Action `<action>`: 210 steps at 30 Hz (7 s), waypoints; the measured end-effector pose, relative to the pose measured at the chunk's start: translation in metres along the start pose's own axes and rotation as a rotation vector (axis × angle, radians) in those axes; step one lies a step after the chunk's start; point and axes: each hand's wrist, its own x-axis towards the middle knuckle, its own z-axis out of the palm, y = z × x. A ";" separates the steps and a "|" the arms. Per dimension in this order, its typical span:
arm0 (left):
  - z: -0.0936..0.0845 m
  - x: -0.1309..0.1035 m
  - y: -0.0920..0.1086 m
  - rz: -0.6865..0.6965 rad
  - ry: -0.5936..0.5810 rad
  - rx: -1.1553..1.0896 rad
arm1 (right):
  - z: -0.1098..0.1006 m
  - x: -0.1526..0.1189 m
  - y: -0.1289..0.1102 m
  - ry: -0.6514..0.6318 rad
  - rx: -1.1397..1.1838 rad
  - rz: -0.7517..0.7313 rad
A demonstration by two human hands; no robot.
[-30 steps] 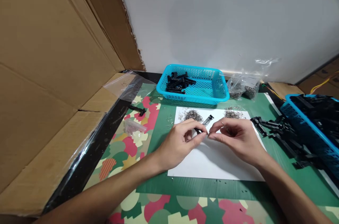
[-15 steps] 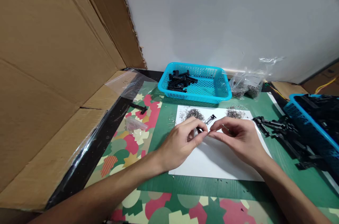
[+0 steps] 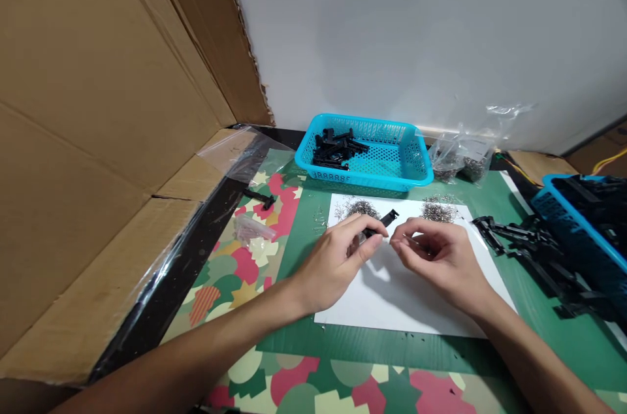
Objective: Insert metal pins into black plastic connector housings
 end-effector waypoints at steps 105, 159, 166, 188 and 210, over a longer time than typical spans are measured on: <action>0.014 -0.005 -0.009 0.369 -0.201 0.609 | -0.007 0.011 0.017 0.269 -0.106 0.037; 0.002 -0.001 0.002 0.062 -0.200 0.285 | 0.000 0.011 0.026 0.368 0.060 -0.040; -0.001 -0.007 0.001 -0.008 -0.038 0.141 | -0.017 0.010 0.032 0.573 0.026 -0.287; 0.010 -0.003 0.002 -0.141 0.281 -0.251 | 0.014 -0.001 0.028 0.094 -0.664 -0.088; 0.009 -0.001 0.001 -0.158 0.172 -0.278 | -0.008 0.005 0.024 0.077 -0.551 0.137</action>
